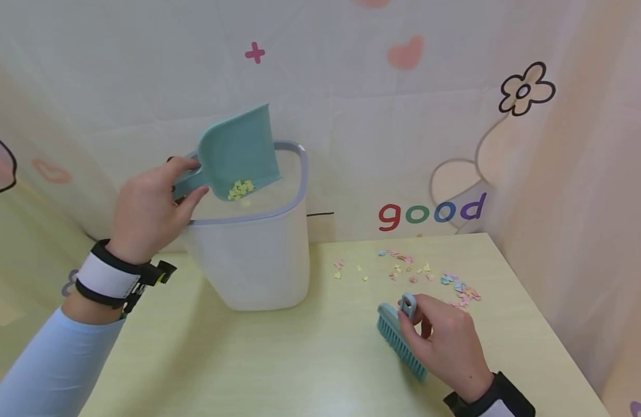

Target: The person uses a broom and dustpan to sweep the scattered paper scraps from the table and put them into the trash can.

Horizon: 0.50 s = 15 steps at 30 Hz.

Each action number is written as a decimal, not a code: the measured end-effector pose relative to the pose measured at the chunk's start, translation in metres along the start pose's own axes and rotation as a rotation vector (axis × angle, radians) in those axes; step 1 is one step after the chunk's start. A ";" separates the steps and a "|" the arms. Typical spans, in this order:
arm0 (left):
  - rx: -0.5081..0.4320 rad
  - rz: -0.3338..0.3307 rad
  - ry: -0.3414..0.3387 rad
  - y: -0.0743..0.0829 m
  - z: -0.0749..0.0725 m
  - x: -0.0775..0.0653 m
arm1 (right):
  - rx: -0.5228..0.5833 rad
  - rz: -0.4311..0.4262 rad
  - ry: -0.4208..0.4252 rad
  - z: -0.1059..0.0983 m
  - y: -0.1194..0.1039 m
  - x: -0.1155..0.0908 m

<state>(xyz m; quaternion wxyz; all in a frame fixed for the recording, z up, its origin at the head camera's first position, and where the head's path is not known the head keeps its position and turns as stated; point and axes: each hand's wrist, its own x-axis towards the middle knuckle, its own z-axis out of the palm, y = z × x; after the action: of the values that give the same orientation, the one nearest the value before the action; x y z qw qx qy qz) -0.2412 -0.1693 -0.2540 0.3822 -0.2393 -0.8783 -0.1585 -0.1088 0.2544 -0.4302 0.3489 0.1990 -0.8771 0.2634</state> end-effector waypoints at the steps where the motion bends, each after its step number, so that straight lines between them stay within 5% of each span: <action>1: 0.021 0.022 0.007 0.001 0.000 0.000 | -0.001 0.000 0.001 0.000 0.000 0.000; 10: 0.218 0.229 0.101 0.012 -0.002 -0.004 | -0.013 -0.004 0.000 0.000 0.000 -0.001; 15: 0.232 0.240 0.153 0.019 -0.008 -0.008 | -0.001 -0.005 -0.006 0.000 0.000 -0.001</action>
<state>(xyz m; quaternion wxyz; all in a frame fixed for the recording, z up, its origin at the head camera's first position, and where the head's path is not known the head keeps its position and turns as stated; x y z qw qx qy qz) -0.2214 -0.1598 -0.2527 0.4893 -0.2841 -0.8241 -0.0271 -0.1077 0.2551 -0.4310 0.3468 0.2019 -0.8778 0.2615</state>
